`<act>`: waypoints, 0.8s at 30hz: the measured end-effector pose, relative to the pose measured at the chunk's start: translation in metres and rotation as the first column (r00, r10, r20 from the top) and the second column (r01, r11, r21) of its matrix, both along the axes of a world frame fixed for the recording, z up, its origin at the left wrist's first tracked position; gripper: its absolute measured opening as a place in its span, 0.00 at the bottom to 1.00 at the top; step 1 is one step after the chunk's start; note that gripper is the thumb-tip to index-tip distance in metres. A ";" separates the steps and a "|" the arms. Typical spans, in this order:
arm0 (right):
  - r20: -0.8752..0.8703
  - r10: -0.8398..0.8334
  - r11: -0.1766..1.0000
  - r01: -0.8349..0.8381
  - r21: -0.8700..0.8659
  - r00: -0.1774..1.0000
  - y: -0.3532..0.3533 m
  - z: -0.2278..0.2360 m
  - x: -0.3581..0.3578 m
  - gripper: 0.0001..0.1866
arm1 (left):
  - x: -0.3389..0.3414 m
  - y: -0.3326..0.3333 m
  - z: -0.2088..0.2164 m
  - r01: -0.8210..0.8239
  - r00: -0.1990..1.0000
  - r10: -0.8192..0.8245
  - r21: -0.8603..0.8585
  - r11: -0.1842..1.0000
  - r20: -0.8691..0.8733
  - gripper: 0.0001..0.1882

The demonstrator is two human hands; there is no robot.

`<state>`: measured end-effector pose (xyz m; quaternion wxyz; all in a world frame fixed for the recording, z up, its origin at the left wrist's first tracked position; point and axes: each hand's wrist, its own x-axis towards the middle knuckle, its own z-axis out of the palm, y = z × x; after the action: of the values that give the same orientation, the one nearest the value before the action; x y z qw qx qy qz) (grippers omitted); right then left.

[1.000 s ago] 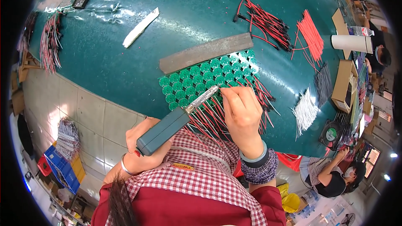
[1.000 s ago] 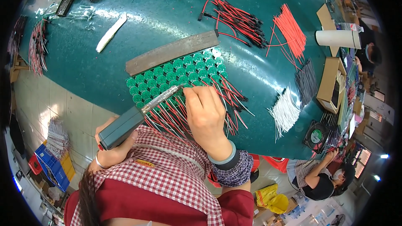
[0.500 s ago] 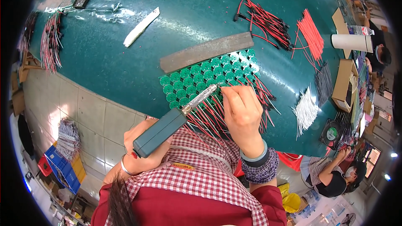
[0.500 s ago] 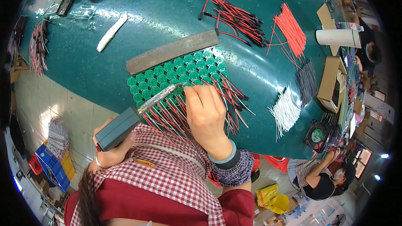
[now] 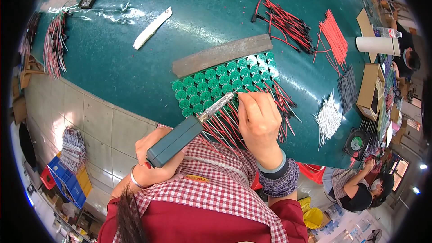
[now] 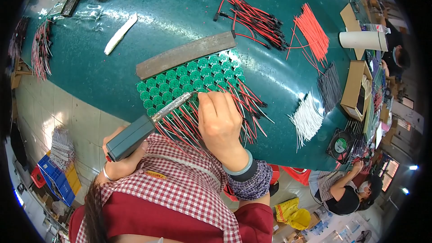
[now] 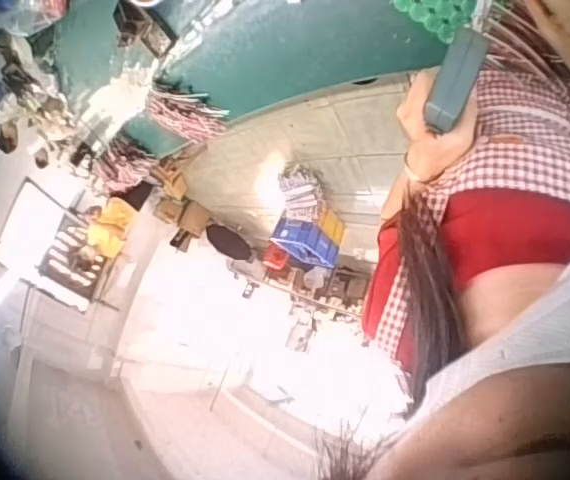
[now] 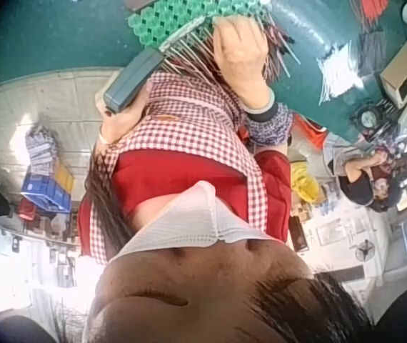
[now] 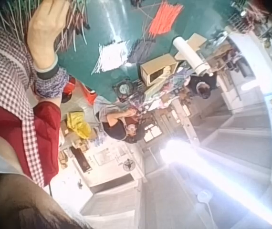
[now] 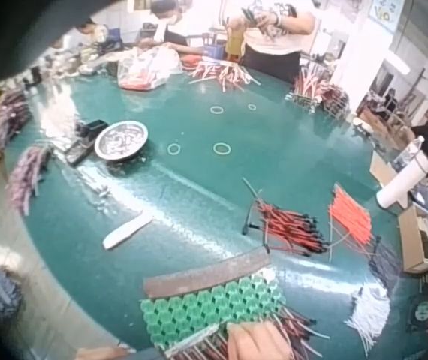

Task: The person solders wires onto a circuit board with multiple electronic components using a soldering iron.

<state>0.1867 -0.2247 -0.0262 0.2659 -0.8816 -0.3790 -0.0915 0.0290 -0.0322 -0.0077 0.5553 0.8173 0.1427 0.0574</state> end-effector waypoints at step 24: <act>-0.069 -0.112 0.993 0.109 -0.035 0.991 -0.024 0.019 0.107 0.04 | -0.012 0.004 -0.012 -0.076 0.994 0.069 -0.071 0.995 -0.090 0.16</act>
<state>0.2933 -0.2490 -0.0072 0.2599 -0.9080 -0.3214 -0.0690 0.0171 -0.0285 -0.0193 0.5760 0.7922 0.1984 0.0365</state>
